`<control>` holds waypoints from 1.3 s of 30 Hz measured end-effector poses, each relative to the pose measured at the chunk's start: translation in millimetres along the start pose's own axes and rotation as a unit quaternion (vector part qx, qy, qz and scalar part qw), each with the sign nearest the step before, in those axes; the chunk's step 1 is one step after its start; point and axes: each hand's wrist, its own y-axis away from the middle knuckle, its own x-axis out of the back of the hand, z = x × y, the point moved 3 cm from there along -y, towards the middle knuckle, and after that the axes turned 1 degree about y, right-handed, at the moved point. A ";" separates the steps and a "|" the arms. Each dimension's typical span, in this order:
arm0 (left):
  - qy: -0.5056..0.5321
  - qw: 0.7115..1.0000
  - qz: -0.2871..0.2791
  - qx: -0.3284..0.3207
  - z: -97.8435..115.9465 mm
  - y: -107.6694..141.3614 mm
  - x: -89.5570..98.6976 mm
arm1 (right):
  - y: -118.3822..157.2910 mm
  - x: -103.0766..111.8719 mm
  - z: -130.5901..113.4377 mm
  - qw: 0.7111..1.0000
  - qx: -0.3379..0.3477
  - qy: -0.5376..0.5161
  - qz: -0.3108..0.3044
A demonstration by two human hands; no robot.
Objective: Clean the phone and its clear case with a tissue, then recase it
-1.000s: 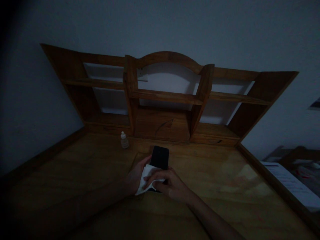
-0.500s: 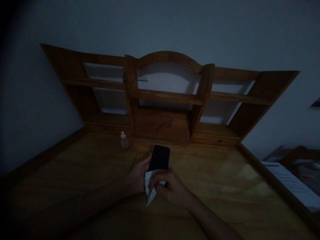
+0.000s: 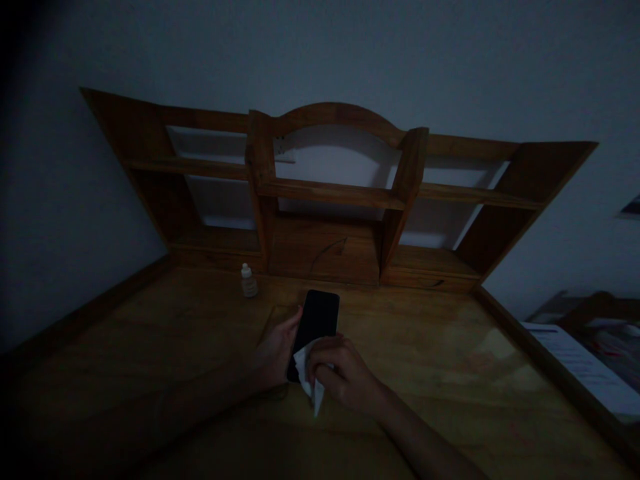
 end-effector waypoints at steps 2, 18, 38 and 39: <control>-0.001 1.000 0.006 -0.004 0.6 0.2 -1.6 | 0.3 0.2 -0.6 1.000 0.005 0.006 -0.001; -0.014 0.998 0.055 -0.003 -0.1 0.5 1.6 | 3.3 12.2 4.6 0.999 0.010 0.040 0.023; -0.016 0.999 0.033 -0.014 -0.3 1.2 0.1 | 6.9 34.3 22.5 0.985 -0.082 0.026 0.146; -0.015 0.999 0.035 -0.011 -0.3 1.8 -1.1 | 7.0 34.6 23.2 0.984 -0.089 0.023 0.152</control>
